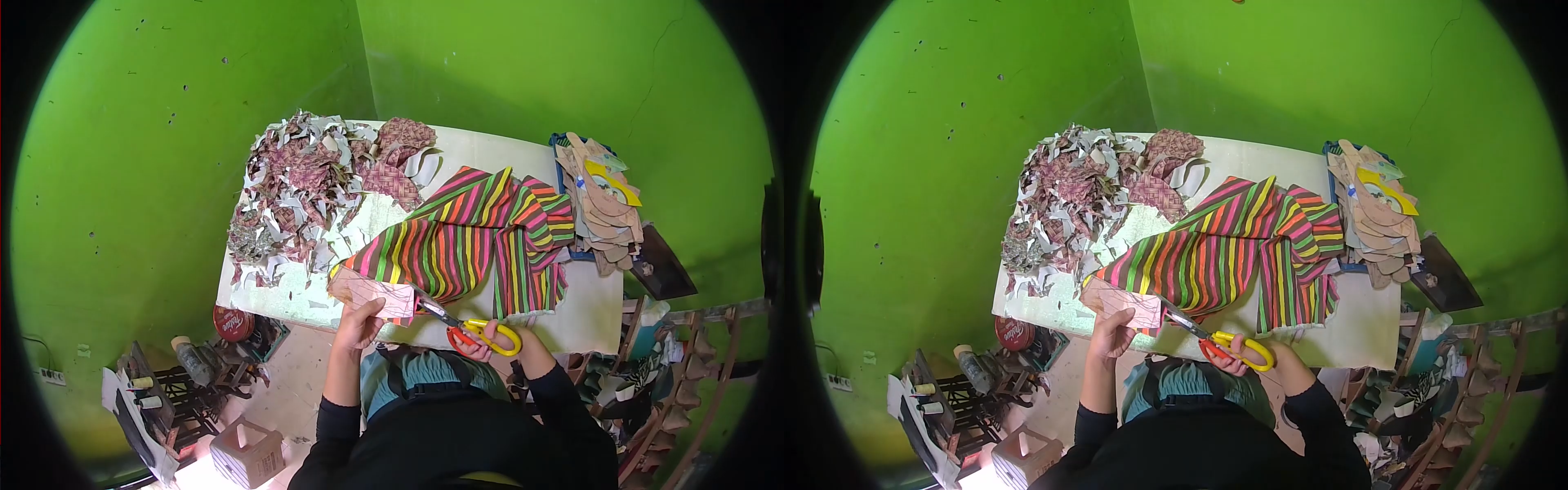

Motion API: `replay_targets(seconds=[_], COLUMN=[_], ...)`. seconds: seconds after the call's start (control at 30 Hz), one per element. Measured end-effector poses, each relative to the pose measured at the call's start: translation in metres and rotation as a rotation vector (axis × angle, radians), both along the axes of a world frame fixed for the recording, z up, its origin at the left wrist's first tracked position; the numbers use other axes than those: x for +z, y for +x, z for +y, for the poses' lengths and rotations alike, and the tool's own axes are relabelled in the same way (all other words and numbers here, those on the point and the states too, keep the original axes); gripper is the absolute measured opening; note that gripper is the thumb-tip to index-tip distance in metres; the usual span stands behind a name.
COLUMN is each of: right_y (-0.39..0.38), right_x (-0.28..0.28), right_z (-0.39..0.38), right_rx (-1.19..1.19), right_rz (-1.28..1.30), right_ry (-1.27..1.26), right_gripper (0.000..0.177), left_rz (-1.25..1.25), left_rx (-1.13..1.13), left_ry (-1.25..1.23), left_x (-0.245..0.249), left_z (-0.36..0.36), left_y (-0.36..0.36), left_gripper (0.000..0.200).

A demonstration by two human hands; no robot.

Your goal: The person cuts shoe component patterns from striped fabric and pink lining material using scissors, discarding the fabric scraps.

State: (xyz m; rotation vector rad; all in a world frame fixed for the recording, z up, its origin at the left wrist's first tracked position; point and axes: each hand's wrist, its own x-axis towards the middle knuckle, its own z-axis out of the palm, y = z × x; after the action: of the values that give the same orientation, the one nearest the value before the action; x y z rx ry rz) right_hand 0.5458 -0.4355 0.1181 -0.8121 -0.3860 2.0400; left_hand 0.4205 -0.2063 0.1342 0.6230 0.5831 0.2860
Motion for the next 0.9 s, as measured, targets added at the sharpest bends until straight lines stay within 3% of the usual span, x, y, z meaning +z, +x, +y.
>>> replay_targets(seconds=[0.07,0.13,0.27,0.47,0.63,0.73,0.9], right_y=[-0.007,-0.013,-0.009,-0.002,0.011,0.01,0.012], right_x=[0.001,0.008,-0.014,0.005,0.016,0.025,0.033], right_z=[0.002,0.001,-0.008,-0.008,-0.01,-0.01,-0.009], right_rx=[-0.009,-0.182,-0.093,-0.119,-0.009,-0.097,-0.103], right_rz=[-0.113,0.017,-0.015,-0.042,-0.129,-0.175,-0.184], right_ry=[-0.066,-0.034,-0.061,-0.132,-0.235,-0.175,-0.174], right_gripper=[0.068,0.067,0.07,0.066,0.036,0.024,0.016], left_rz=[-0.026,-0.052,-0.027,-0.066,-0.052,-0.015,-0.033], left_rx=[-0.019,-0.041,-0.092,-0.103,-0.105,-0.119,-0.161], left_ry=[-0.025,-0.05,-0.039,-0.03,0.006,0.029,0.07], left_x=[-0.004,-0.012,-0.018,-0.011,-0.02,-0.018,-0.023], left_z=[0.001,0.005,0.005,0.005,0.008,0.007,0.009], left_y=[-0.003,-0.007,-0.01,-0.01,-0.013,-0.013,-0.015], left_gripper=[0.032,0.033,0.033,0.034,0.034,0.028,0.029])
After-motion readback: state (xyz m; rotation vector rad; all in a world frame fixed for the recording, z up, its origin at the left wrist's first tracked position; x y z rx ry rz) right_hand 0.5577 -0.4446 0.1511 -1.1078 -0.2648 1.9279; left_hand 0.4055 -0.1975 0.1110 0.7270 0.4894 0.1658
